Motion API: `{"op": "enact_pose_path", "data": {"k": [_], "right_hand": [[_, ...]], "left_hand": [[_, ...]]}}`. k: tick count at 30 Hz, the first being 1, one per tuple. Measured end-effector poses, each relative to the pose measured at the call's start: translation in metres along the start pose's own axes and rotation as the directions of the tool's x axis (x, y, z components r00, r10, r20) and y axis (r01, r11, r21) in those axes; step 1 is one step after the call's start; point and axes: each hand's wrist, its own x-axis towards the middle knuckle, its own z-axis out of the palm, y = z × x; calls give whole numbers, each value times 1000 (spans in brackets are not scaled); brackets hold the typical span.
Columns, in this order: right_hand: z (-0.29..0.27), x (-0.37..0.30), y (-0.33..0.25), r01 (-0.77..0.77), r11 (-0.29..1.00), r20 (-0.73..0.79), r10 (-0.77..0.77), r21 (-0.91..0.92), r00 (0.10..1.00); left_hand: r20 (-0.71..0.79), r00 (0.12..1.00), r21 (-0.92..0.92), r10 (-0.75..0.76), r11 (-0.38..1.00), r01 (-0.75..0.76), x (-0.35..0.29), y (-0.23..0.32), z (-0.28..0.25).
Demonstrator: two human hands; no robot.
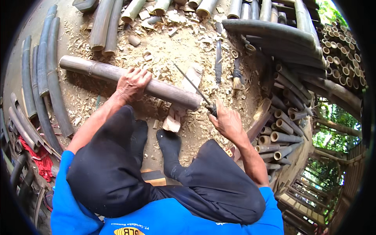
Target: The person carves a notch into a piece of bamboo using a large knife, then sets it aside and picks up two other bamboo pieces to show their hollow ends before resuming carving on the first piece.
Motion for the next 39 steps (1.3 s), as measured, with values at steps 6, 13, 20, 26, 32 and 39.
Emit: {"op": "enact_pose_path", "data": {"k": [6,13,20,26,32,39], "right_hand": [[-26,-15,-32,391,913,-540,-271,119,797],[22,-23,26,-130,992,63,130,0,990],[-39,-13,-37,428,891,-545,-287,149,787],[43,-2,48,10,993,-94,-21,-121,995],[-32,-12,-48,272,940,-389,-176,208,904],[30,-5,27,-90,990,31,94,-108,995]], "left_hand": [[-107,994,99,34,995,-24,-7,-5,1],[68,997,-45,-41,998,44,-6,14,-14],[412,910,-117,-55,987,113,23,-15,-31],[334,942,-93,-44,993,79,34,0,-12],[102,994,29,-26,999,23,-5,-4,-12],[4,1000,27,-10,1000,10,8,12,2]]}}
